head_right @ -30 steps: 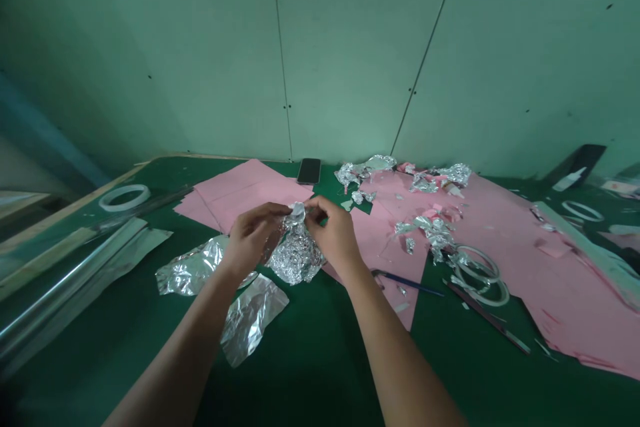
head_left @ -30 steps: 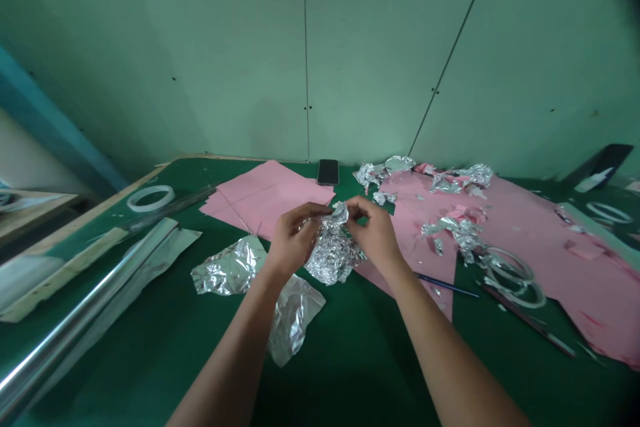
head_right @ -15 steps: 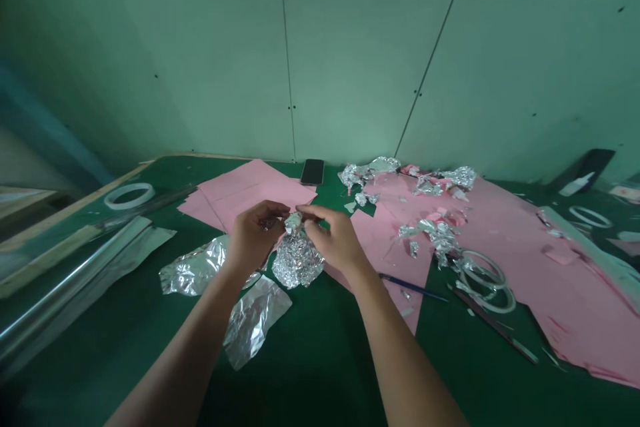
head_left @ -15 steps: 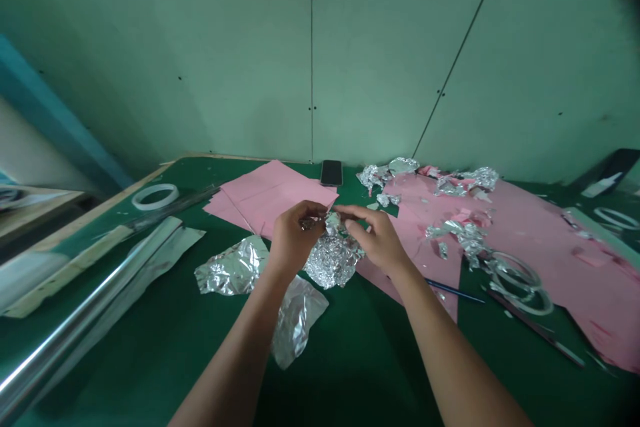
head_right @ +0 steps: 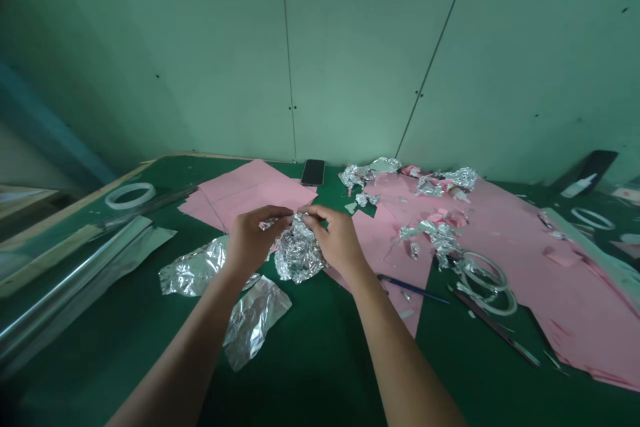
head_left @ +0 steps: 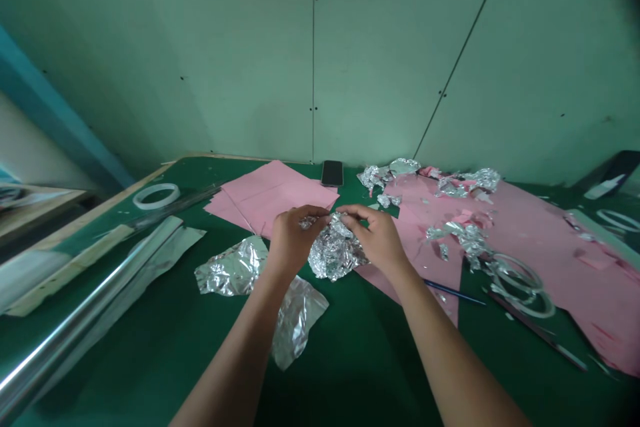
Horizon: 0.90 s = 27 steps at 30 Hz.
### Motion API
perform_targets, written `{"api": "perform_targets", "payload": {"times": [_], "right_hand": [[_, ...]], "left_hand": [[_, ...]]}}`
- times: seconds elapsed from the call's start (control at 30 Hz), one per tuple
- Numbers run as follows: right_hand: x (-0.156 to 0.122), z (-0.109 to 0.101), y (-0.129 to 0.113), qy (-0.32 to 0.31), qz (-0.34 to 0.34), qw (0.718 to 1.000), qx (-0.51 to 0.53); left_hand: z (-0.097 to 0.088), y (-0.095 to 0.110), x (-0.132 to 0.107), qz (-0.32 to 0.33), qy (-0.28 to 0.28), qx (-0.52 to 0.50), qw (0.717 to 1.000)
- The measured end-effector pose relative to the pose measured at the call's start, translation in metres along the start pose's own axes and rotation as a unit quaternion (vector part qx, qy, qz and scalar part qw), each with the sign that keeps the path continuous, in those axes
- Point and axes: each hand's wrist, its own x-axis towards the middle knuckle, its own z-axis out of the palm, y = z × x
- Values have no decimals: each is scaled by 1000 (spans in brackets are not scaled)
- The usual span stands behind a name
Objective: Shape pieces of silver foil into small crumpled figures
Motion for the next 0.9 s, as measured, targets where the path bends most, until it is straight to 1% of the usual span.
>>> {"api": "perform_targets", "payload": {"times": [0.1, 0.2, 0.27, 0.37, 0.4, 0.53, 0.67, 0.77, 0.9], "right_hand": [[0, 1, 2, -8, 4, 1000, 14], [0, 2, 4, 8, -2, 1000, 16], [-1, 2, 4, 32, -14, 999, -9], [-3, 2, 0, 72, -31, 994, -78], [-4, 2, -2, 77, -37, 992, -97], [-6, 3, -12, 57, -37, 990, -126], [-5, 5, -15, 64, -13, 991, -119], [-4, 3, -13, 48, -3, 996, -78], [-5, 0, -14, 26, -5, 997, -72]], "left_hand": [[2, 0, 0, 6, -16, -11, 1000], [2, 0, -1, 2, -33, -33, 999], [2, 1, -1, -2, -31, -44, 999], [3, 0, -1, -8, -10, -40, 999], [3, 0, -1, -8, -6, -36, 999], [4, 2, -2, 15, -3, -16, 1000], [5, 4, -3, 43, -5, -11, 999], [5, 4, -3, 35, 2, -4, 999], [4, 3, -3, 12, 9, -9, 1000]]}}
